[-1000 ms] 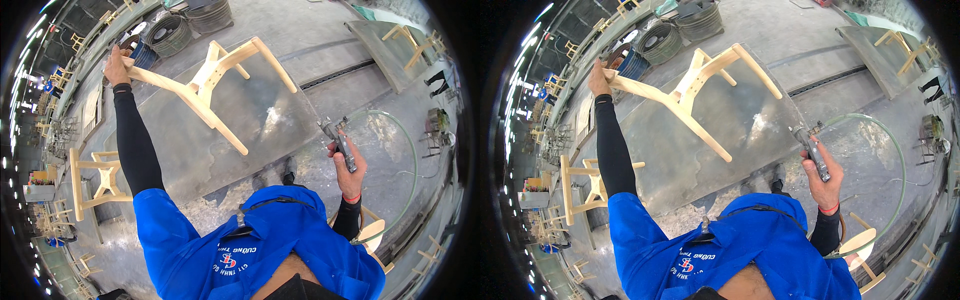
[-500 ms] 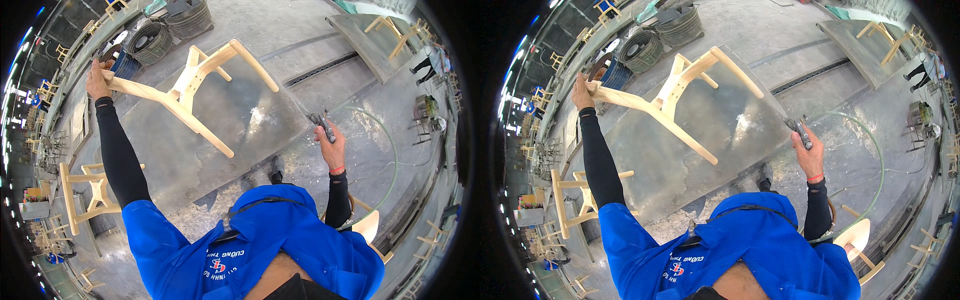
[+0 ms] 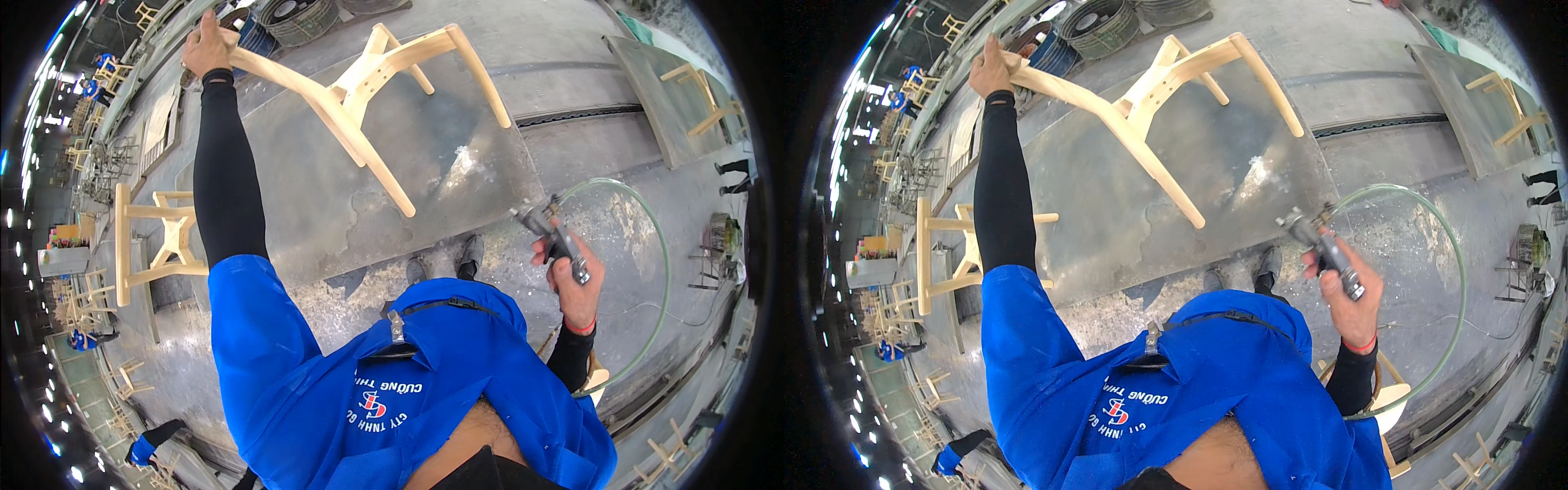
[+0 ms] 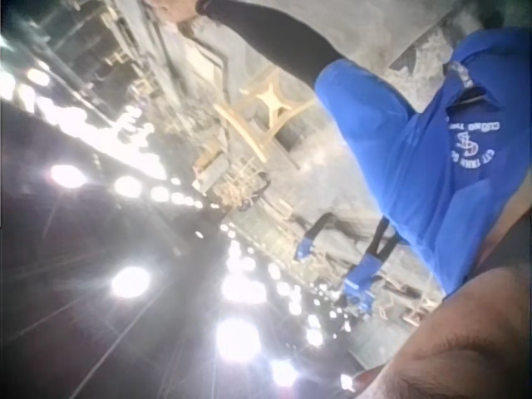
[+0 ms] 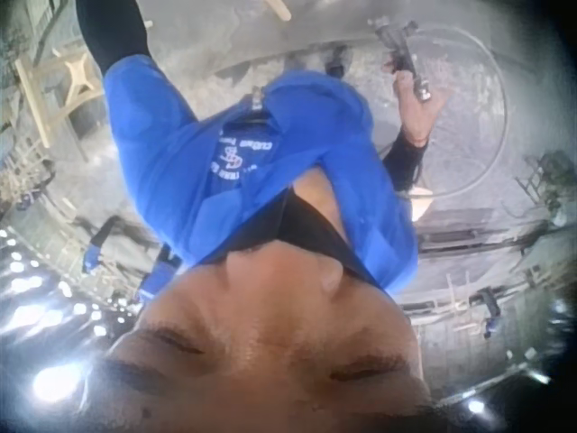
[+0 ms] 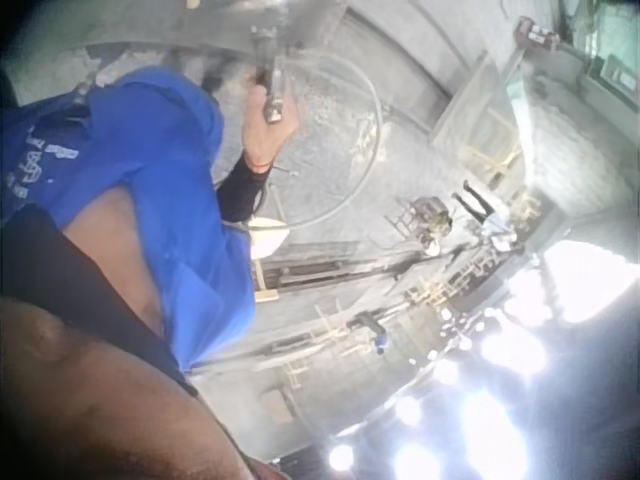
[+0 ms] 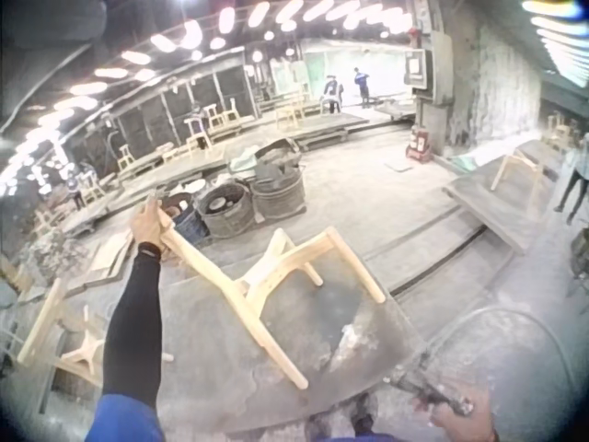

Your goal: The person uses a handheld spray gun to apply a clear coating to wooden chair frames. They rotate and reposition each chair to cover all surfaces, then place the finished chair aside and pick up the next one.

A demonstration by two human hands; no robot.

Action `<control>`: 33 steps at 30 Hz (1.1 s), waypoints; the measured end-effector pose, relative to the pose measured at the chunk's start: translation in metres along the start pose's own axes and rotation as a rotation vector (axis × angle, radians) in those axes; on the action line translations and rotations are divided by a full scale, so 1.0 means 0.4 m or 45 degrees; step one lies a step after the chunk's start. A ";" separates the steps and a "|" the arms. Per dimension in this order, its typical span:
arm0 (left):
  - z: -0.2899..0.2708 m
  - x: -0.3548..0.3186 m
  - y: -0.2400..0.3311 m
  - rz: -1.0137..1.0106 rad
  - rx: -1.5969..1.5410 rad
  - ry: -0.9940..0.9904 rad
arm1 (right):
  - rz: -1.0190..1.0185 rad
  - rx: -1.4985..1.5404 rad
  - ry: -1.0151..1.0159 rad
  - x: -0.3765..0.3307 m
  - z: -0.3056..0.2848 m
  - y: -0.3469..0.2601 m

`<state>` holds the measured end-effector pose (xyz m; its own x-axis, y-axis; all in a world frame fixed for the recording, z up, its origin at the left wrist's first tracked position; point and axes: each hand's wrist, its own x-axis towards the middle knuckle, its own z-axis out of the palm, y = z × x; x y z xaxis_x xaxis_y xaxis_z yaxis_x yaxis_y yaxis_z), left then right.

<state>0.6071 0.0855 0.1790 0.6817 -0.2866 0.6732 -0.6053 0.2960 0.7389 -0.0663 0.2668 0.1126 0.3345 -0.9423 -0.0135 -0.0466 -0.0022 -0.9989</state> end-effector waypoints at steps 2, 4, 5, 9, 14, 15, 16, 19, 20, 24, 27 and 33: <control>-0.006 0.013 -0.025 0.022 0.068 -0.014 | 0.038 0.006 -0.094 -0.023 0.021 0.006; -0.016 0.027 -0.047 0.101 0.121 -0.026 | 0.099 -0.026 -0.190 -0.041 0.033 0.039; -0.023 0.033 -0.058 0.105 0.133 -0.059 | 0.154 -0.051 -0.236 -0.047 0.034 0.065; -0.027 0.045 -0.094 0.233 0.464 -0.067 | 0.319 -0.434 -0.357 -0.085 0.038 0.143; -0.034 0.041 -0.102 0.119 0.528 -0.109 | 0.188 -0.405 -0.284 -0.121 0.059 0.125; -0.040 0.042 -0.098 0.170 0.494 -0.125 | 0.206 -0.304 -0.251 -0.125 0.064 0.114; -0.050 0.046 -0.092 0.220 0.455 -0.142 | 0.193 -0.211 -0.207 -0.125 0.066 0.104; -0.041 0.033 -0.088 0.133 0.209 -0.177 | 0.249 -0.108 -0.180 -0.108 0.049 0.095; -0.037 0.027 -0.085 0.067 0.109 -0.183 | 0.279 -0.100 -0.191 -0.100 0.038 0.100; -0.033 0.017 -0.063 0.068 0.062 -0.203 | 0.527 -0.527 -0.323 -0.075 0.004 0.142; -0.048 0.021 -0.038 0.099 0.217 -0.263 | 0.364 -0.364 -0.221 -0.076 0.016 0.148; -0.083 0.050 -0.026 0.219 0.397 -0.472 | -0.023 -0.183 -0.149 -0.023 0.084 0.028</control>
<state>0.6407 0.1071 0.1840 0.4042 -0.5783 0.7086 -0.8281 0.0976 0.5520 -0.0383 0.2869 0.1000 0.4431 -0.8964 -0.0089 -0.1706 -0.0746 -0.9825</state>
